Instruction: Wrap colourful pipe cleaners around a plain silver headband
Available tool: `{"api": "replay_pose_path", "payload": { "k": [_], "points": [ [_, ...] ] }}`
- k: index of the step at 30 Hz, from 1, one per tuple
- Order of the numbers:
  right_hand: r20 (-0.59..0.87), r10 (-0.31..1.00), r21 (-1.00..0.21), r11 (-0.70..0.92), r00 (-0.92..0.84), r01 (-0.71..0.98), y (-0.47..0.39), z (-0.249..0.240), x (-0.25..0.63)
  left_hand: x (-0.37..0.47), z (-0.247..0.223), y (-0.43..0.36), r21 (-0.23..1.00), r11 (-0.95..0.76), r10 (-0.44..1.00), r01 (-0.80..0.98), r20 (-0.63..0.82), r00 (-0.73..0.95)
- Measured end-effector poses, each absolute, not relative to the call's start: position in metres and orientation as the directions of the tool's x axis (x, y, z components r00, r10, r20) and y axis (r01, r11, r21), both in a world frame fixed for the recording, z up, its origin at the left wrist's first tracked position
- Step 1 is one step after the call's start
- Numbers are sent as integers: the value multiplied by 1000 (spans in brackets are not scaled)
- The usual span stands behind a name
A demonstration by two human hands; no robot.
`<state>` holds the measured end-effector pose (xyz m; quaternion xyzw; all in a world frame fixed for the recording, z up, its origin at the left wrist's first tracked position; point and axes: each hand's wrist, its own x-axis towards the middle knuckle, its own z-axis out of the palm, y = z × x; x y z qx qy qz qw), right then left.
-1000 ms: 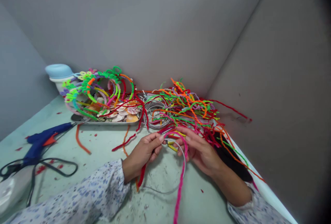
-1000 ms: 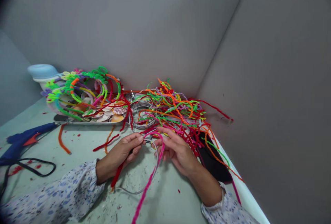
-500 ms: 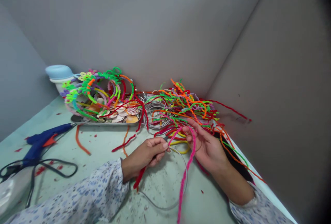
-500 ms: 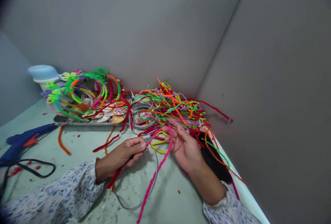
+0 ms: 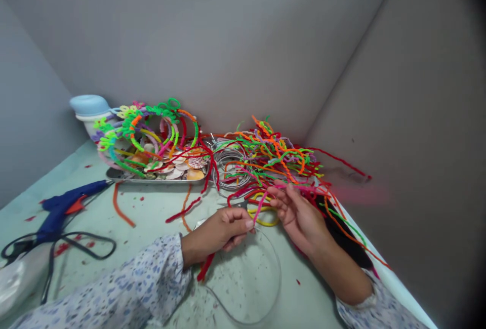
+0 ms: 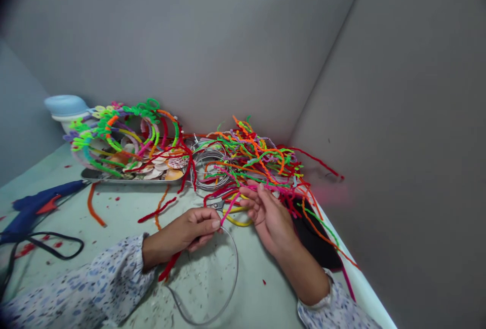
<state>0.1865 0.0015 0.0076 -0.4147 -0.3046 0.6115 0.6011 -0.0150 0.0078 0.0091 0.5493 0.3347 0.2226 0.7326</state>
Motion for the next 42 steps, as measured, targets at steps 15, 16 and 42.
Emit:
{"api": "replay_pose_path", "payload": {
  "k": [15, 16, 42],
  "points": [
    [-192, 959, -972, -215, -208, -95, -22, 18, 164, -7, 4, 2, 968, 235, 871, -89, -169, 462],
    [-196, 960, -975, -212, -202, -61, -23, 17, 163, -7, 4, 2, 971, 226, 868, -83, -162, 469],
    [-232, 966, -968, -218, -113, 123, -25, 13, 160, -8, 1, 3, 960, 268, 865, -80, -204, 458]
  ]
}}
